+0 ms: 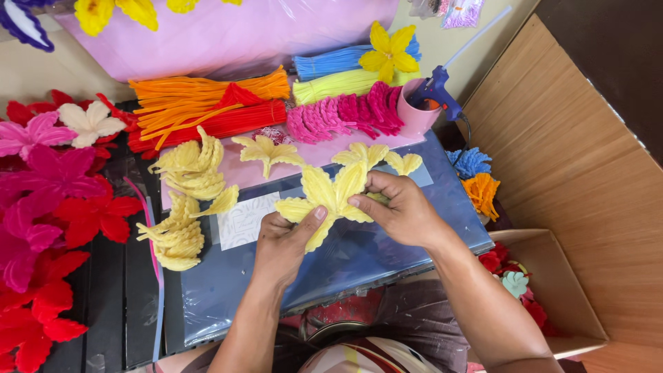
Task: The person assembles foam flower petals by applying adhesive with a glue gun and pressing the petals together to form larger floral shapes.
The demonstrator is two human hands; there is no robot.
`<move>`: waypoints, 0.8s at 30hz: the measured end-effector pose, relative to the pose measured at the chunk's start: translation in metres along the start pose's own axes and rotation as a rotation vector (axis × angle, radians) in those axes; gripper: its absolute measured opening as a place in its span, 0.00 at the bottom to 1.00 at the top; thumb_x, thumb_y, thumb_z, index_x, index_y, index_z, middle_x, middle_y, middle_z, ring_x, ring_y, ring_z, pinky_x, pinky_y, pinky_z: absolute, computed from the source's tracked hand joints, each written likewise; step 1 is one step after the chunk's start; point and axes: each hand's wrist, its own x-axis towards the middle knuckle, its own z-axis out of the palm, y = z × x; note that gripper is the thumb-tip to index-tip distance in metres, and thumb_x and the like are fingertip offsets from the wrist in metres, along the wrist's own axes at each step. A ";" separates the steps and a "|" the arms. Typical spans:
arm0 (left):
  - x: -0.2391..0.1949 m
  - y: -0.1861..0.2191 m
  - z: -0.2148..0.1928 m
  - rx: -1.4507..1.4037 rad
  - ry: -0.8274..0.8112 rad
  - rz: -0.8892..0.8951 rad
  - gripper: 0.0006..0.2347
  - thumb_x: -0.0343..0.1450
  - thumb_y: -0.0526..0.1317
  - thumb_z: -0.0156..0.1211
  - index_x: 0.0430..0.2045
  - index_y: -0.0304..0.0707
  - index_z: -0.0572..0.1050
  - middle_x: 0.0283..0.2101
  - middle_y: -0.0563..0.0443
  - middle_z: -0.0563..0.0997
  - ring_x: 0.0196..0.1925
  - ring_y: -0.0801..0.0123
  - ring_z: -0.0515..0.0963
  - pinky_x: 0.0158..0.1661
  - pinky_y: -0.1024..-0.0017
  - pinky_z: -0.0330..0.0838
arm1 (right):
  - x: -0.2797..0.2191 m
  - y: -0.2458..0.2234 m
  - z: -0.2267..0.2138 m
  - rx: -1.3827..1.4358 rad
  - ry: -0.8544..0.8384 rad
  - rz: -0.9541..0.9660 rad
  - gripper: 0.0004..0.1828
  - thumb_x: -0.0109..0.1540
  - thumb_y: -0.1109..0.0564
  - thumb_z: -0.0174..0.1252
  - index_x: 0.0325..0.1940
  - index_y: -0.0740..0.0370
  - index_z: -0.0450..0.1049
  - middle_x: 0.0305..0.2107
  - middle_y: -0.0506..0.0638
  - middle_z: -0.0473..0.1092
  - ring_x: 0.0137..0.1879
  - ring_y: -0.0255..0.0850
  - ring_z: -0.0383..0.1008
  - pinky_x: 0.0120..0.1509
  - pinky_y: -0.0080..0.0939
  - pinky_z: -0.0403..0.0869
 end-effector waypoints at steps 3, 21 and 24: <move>0.000 0.000 -0.002 0.011 0.004 -0.004 0.09 0.68 0.36 0.74 0.26 0.25 0.83 0.20 0.43 0.82 0.22 0.75 0.80 0.27 0.75 0.80 | 0.001 -0.002 0.000 0.002 -0.001 0.017 0.03 0.65 0.65 0.60 0.39 0.69 0.78 0.24 0.52 0.76 0.29 0.32 0.65 0.35 0.34 0.70; -0.002 0.005 0.008 0.054 -0.005 0.100 0.08 0.69 0.37 0.73 0.26 0.27 0.83 0.19 0.45 0.82 0.23 0.79 0.77 0.27 0.78 0.79 | 0.003 -0.003 0.005 0.058 0.069 0.101 0.04 0.65 0.63 0.63 0.38 0.68 0.78 0.24 0.51 0.76 0.30 0.31 0.68 0.36 0.32 0.71; -0.004 0.016 0.016 0.053 -0.004 0.111 0.08 0.69 0.36 0.73 0.25 0.28 0.82 0.19 0.45 0.81 0.23 0.79 0.77 0.28 0.78 0.79 | 0.003 0.000 0.005 0.065 0.075 0.121 0.04 0.65 0.63 0.63 0.38 0.69 0.79 0.25 0.51 0.76 0.30 0.31 0.68 0.36 0.33 0.72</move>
